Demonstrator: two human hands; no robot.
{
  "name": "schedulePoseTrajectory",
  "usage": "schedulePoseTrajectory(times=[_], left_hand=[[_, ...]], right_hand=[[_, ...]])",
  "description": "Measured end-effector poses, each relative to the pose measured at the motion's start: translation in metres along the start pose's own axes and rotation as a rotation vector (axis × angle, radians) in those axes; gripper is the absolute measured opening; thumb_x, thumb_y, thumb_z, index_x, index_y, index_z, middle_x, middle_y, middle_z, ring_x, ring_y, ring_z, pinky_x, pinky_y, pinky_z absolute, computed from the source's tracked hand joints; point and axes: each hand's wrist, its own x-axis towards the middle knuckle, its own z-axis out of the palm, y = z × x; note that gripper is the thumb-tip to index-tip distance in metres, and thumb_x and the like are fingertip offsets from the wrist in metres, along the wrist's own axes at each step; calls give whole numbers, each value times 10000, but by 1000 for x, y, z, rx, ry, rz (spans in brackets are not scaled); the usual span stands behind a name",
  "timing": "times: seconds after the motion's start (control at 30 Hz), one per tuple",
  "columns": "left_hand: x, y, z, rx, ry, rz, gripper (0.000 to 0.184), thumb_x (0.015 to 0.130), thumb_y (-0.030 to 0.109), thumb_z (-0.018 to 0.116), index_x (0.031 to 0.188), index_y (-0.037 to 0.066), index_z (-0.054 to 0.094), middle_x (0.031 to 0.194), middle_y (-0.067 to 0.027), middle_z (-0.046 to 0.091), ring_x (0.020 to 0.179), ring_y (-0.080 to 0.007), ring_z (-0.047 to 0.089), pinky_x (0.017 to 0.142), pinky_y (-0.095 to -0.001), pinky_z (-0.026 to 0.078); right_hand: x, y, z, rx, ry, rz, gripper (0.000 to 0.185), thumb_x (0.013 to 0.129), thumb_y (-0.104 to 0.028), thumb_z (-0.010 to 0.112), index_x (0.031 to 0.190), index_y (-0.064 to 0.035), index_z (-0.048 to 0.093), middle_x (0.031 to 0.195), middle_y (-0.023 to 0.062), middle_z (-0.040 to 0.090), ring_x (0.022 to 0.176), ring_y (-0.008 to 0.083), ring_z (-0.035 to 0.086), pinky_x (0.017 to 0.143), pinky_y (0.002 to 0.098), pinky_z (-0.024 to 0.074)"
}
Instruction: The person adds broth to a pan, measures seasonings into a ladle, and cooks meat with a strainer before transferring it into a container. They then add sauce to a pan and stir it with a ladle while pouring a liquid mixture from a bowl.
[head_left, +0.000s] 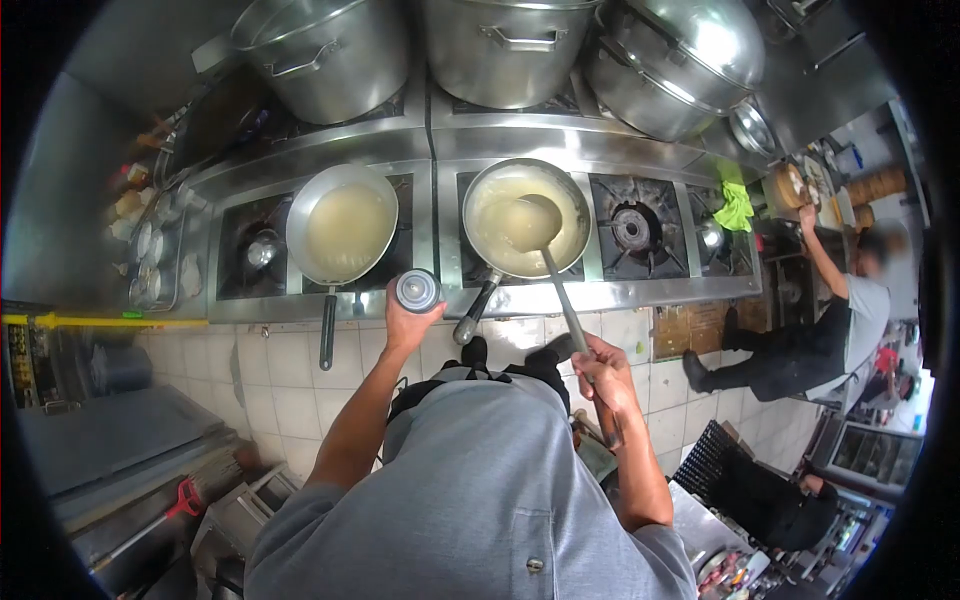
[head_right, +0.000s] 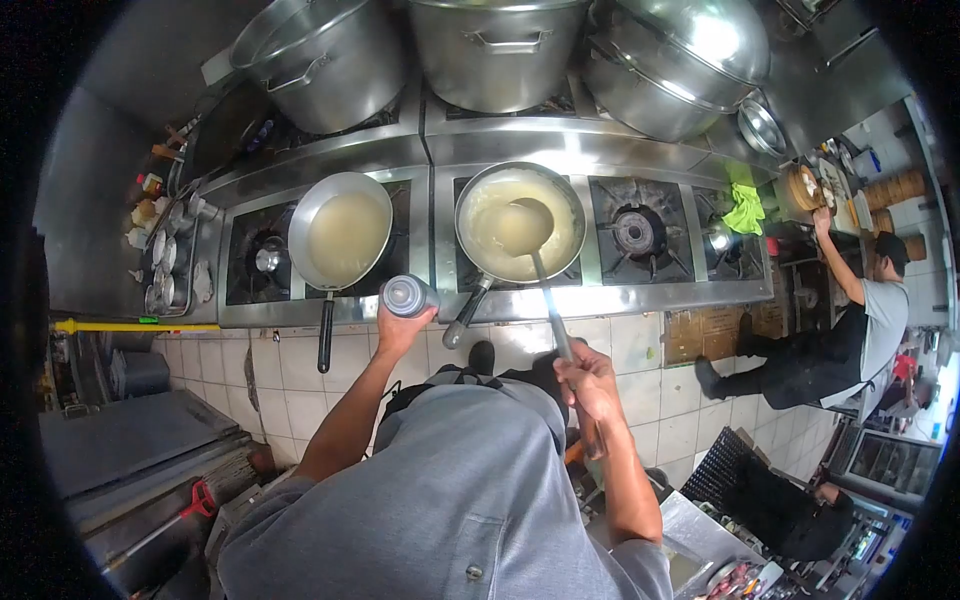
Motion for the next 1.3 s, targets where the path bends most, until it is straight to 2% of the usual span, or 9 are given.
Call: schedulePoseTrajectory(times=[0.1, 0.23, 0.43, 0.6, 0.83, 0.93, 1.03, 1.13, 1.3], left_hand=[[1, -10, 2, 21, 27, 50, 724, 654, 166, 941, 1209, 18, 500, 1102, -109, 649, 1028, -235, 635, 934, -377, 501], [3, -10, 2, 42, 40, 77, 702, 660, 154, 936, 1195, 27, 500, 1094, -96, 649, 1024, -219, 636, 927, -368, 506], [4, 8, 1, 185, 40, 96, 790, 627, 210, 952, 1235, 9, 491, 1127, -124, 639, 1054, -253, 637, 941, -393, 502], [2, 24, 4, 267, 113, 142, 742, 593, 233, 942, 1190, 19, 557, 1155, -192, 574, 1120, -379, 531, 980, -493, 443], [1, 20, 1, 206, 75, 123, 762, 592, 232, 951, 1206, 23, 550, 1161, -180, 569, 1138, -379, 525, 986, -491, 439], [0, 13, 0, 132, 64, 55, 776, 598, 234, 955, 1222, 23, 544, 1173, -176, 562, 1144, -376, 526, 992, -487, 438], [-1, 5, 0, 225, 53, 90, 859, 625, 231, 959, 1279, -5, 456, 1162, -147, 610, 1098, -284, 606, 981, -412, 476], [-1, -2, 1, 226, 60, 101, 864, 626, 230, 960, 1280, -5, 445, 1165, -145, 613, 1092, -278, 609, 981, -406, 477], [-2, 4, 0, 274, 59, 91, 838, 630, 228, 961, 1259, -5, 460, 1161, -137, 618, 1084, -261, 613, 980, -396, 481]], right_hand=[[-8, -9, -3, -291, 74, -76, 495, 914, 42, 560, 1402, -32, 591, 748, -5, 591, 494, 48, 452, 424, 226, 357], [-7, -8, -8, -484, 145, -111, 516, 905, 5, 595, 1420, -28, 576, 825, 27, 650, 588, 83, 530, 513, 250, 437], [-3, 7, 0, -784, 253, -205, 565, 894, -76, 658, 1447, -53, 542, 1011, 178, 743, 903, 207, 675, 879, 345, 515], [10, 27, 2, -812, 197, -298, 571, 897, -65, 658, 1453, -47, 533, 956, 142, 727, 861, 168, 633, 849, 313, 506], [15, 19, 6, -567, -11, -89, 526, 914, -47, 638, 1433, -41, 558, 892, 10, 643, 813, 131, 566, 805, 285, 484], [13, 11, 0, -580, -9, 111, 526, 900, -44, 639, 1421, -38, 566, 921, 58, 684, 861, 178, 619, 840, 307, 501], [23, 18, -30, -875, 15, -144, 554, 857, -91, 658, 1405, -70, 581, 999, 204, 739, 950, 319, 707, 888, 365, 521], [18, 4, -48, -979, 20, -315, 557, 852, -105, 658, 1403, -77, 582, 1004, 221, 738, 952, 345, 720, 890, 377, 523], [14, -27, -55, -1098, 64, -224, 573, 841, -89, 661, 1405, -53, 565, 1056, 286, 704, 1018, 393, 708, 919, 422, 524]])
